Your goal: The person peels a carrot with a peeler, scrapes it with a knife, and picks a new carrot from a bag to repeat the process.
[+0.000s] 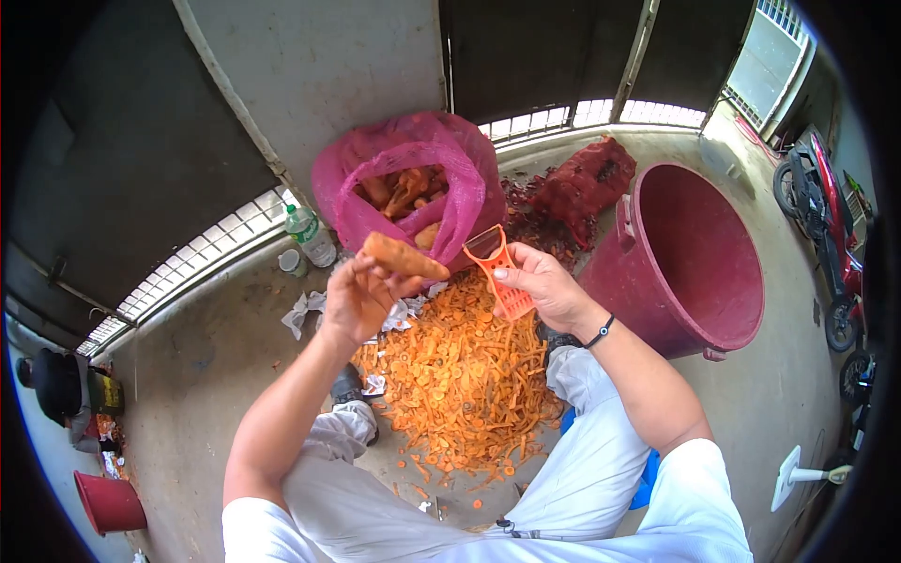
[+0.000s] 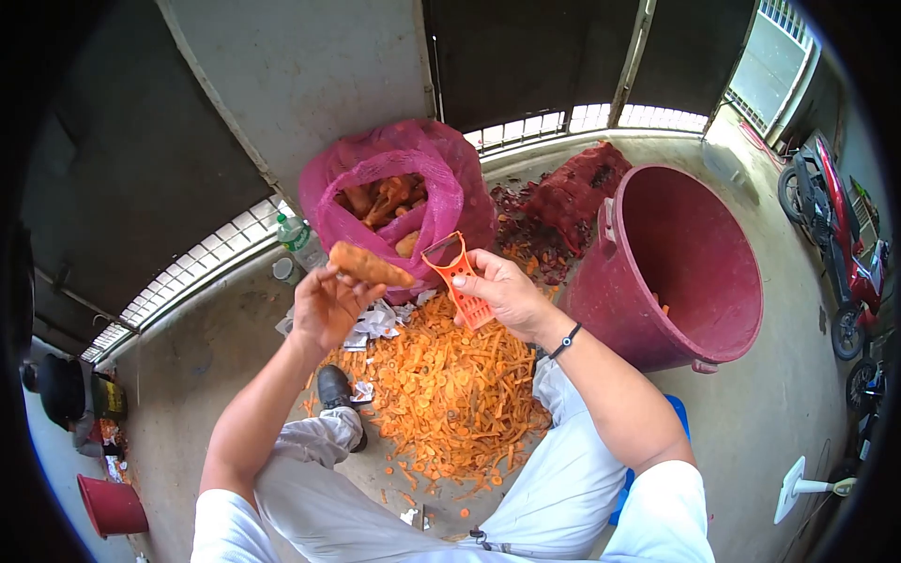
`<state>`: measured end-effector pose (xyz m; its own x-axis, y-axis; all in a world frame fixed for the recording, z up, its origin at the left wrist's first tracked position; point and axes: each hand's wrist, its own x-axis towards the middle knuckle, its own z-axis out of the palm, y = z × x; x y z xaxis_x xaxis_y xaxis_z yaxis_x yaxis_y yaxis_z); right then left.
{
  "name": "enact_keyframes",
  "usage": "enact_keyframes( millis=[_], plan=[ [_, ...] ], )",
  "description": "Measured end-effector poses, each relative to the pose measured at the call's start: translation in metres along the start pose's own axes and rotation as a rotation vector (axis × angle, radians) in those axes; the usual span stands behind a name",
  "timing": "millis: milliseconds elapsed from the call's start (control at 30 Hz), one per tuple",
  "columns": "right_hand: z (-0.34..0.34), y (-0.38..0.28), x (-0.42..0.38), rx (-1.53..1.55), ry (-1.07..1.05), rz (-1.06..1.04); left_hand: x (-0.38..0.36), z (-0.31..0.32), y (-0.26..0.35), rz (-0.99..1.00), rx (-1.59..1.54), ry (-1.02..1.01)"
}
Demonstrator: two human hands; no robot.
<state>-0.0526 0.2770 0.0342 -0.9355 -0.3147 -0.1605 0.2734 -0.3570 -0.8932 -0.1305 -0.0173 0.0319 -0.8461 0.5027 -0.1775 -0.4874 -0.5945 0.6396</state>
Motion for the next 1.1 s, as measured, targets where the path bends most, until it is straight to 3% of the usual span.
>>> enact_keyframes(
  millis=[200,333,433,533,600,667,700,833,933,1000,1100],
  plan=[
    [0.059,0.010,-0.005,0.279,-0.078,-0.017,-0.060,0.030,-0.005,0.029,-0.053,-0.110],
    [0.062,0.026,-0.001,0.233,0.027,-0.084,-0.081,0.035,-0.005,-0.126,-0.159,-0.177],
    [0.063,0.018,-0.004,0.172,0.014,-0.146,-0.089,0.031,-0.009,-0.339,-0.175,-0.044],
    [0.065,0.006,-0.006,0.161,-0.020,-0.177,-0.097,0.035,-0.013,-0.235,-0.117,-0.070],
    [0.055,0.001,-0.005,0.056,0.050,-0.311,-0.100,0.034,-0.015,-0.212,-0.075,0.037],
    [0.048,-0.018,-0.014,0.028,0.092,-0.167,-0.098,0.025,-0.020,-0.177,-0.153,-0.077],
    [0.042,-0.021,-0.016,-0.010,0.096,-0.163,-0.098,0.026,-0.021,-0.206,-0.179,0.034],
    [0.034,-0.030,-0.018,-0.245,0.182,-0.212,-0.091,0.018,-0.015,-0.336,-0.183,-0.039],
    [0.040,-0.034,-0.023,-0.390,0.109,-0.292,-0.090,0.017,-0.022,-0.328,-0.029,0.118],
    [0.045,-0.033,-0.029,-0.380,0.084,-0.241,-0.089,0.015,-0.025,-0.295,-0.032,0.096],
    [0.055,-0.020,-0.031,-0.553,-0.004,-0.332,-0.086,0.020,-0.025,-0.325,0.012,0.176]
  ],
)
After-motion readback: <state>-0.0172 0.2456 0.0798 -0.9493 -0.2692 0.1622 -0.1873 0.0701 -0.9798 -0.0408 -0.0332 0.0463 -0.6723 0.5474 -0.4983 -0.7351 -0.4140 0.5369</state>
